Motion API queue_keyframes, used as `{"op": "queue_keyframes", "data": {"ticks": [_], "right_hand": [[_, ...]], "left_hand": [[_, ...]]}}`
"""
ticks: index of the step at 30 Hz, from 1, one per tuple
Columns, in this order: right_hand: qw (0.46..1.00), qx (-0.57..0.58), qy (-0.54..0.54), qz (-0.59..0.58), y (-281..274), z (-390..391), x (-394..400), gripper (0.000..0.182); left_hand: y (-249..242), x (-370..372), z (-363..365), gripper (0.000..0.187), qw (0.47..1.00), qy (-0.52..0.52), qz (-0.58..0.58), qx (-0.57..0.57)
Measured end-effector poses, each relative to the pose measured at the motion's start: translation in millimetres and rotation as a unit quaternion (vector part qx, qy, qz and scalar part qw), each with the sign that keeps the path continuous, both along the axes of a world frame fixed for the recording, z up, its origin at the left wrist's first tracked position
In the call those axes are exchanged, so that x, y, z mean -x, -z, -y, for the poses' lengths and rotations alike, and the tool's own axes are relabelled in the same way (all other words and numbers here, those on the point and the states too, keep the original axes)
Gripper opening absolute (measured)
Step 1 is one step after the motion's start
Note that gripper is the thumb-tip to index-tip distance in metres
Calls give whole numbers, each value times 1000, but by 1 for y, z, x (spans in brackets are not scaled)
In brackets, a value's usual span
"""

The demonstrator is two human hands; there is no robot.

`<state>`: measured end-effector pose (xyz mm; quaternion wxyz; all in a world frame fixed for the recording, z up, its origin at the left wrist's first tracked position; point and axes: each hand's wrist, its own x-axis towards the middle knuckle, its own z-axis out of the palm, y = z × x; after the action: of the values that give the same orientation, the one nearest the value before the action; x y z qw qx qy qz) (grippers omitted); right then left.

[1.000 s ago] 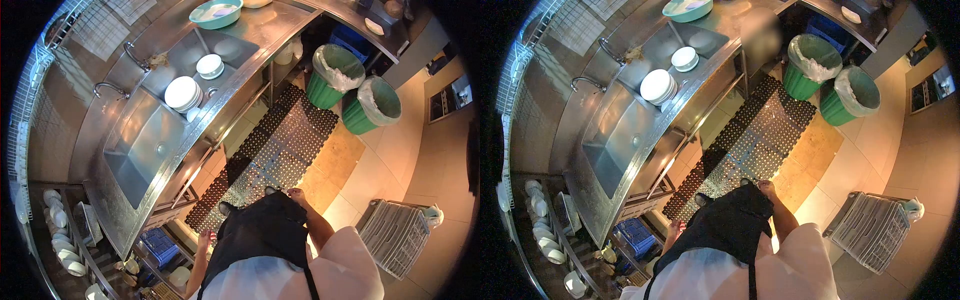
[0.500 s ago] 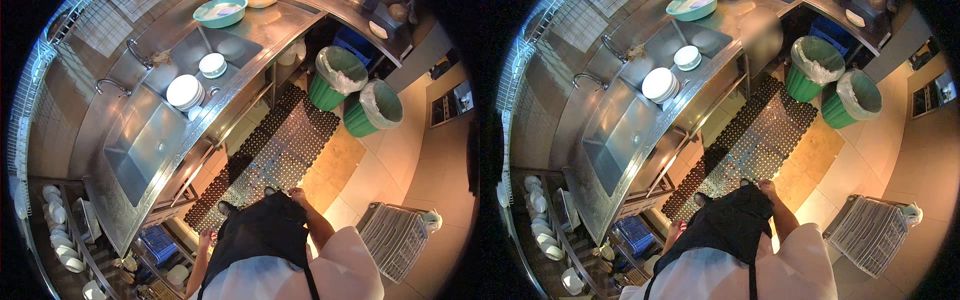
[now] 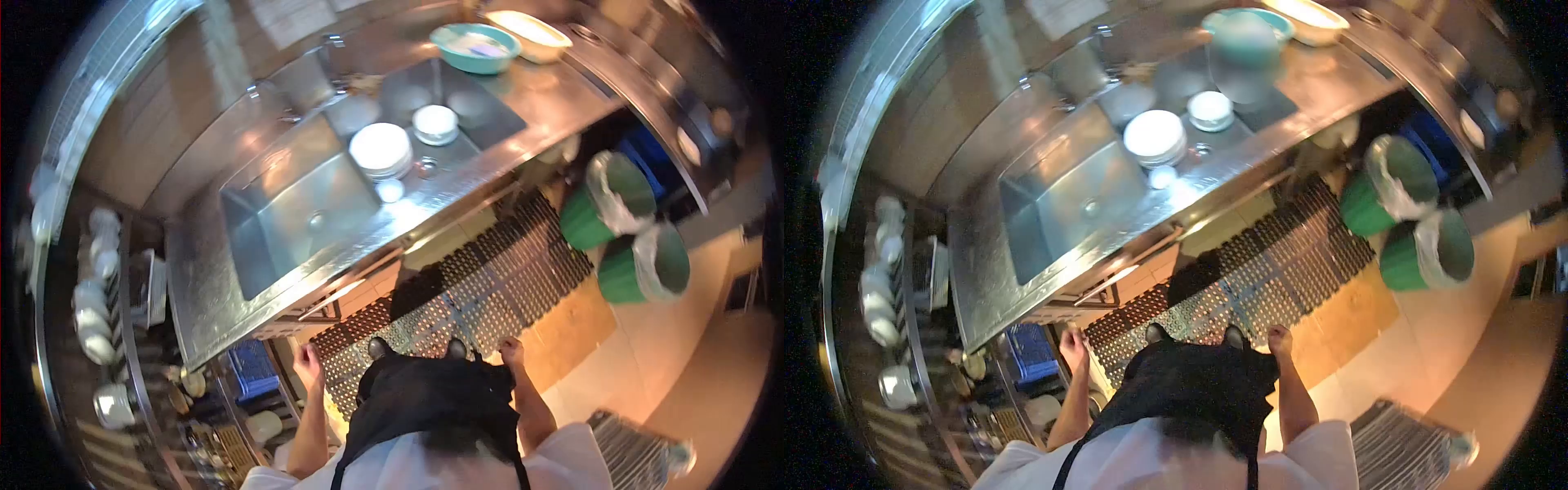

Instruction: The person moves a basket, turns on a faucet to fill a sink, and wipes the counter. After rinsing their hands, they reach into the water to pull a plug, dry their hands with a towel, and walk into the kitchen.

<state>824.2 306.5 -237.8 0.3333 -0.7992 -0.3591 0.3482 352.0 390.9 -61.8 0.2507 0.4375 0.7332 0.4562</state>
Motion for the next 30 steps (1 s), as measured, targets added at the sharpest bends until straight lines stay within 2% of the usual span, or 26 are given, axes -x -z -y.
{"op": "queue_keyframes", "data": {"ticks": [1,3,4,5,8,9,10,11,12,13,15,16,17,19,20,21,23,24,26,28,30], "right_hand": [[1000,23,12,17,-28,-20,4,12],[996,-59,-61,15,-59,-61,11,14],[983,-161,-77,-50,-65,-84,21,13],[981,-167,-91,-45,-86,-107,34,13],[975,-179,-109,-68,-196,-177,106,13],[961,-214,-125,-125,-219,-195,131,17],[942,-246,-139,-183,-233,-212,156,21],[942,-247,-142,-177,-241,-226,181,21],[938,-246,-164,-178,-248,-238,205,25],[934,-246,-186,-180,-258,-249,230,30],[911,-250,-224,-241,-284,-266,274,41],[918,-241,-244,-197,-284,-278,288,48],[933,-198,-232,-192,-286,-291,299,51],[936,-223,-242,-126,-282,-330,317,53],[937,-220,-242,-121,-279,-353,325,53],[930,-235,-262,-108,-278,-380,334,54],[919,-242,-301,-81,-276,-441,353,57],[916,-232,-322,-69,-274,-472,363,59],[908,-178,-360,-119,-250,-545,385,63],[899,-180,-393,-72,-230,-614,407,67],[890,-274,-360,-58,-200,-686,427,69]], "left_hand": [[-11,10,-14,21,999,5,-3,-50],[-45,33,-43,22,998,-14,-43,-49],[-66,44,-57,23,996,-17,-47,-71],[-81,58,-73,23,994,-17,-50,-93],[-81,133,-129,21,989,-34,-92,-107],[-78,160,-148,23,990,-33,-99,-93],[-78,180,-166,27,988,-39,-115,-95],[-75,200,-182,32,986,-44,-129,-95],[-59,231,-201,45,990,-52,-122,-36],[-55,247,-216,45,991,-53,-115,-35],[-44,272,-248,57,980,-86,-173,55],[-40,285,-265,72,977,-63,-166,122],[-30,290,-275,72,978,-59,-159,124],[-36,284,-295,83,932,-50,-236,272],[-13,285,-302,89,913,-62,-266,302],[-13,279,-305,89,915,-60,-260,304],[-28,253,-307,90,847,-111,-377,357],[-17,256,-308,90,862,-131,-369,323],[-13,255,-305,90,861,-130,-365,329],[-18,256,-312,88,863,-132,-377,309],[-17,255,-316,87,859,-135,-382,315]]}}
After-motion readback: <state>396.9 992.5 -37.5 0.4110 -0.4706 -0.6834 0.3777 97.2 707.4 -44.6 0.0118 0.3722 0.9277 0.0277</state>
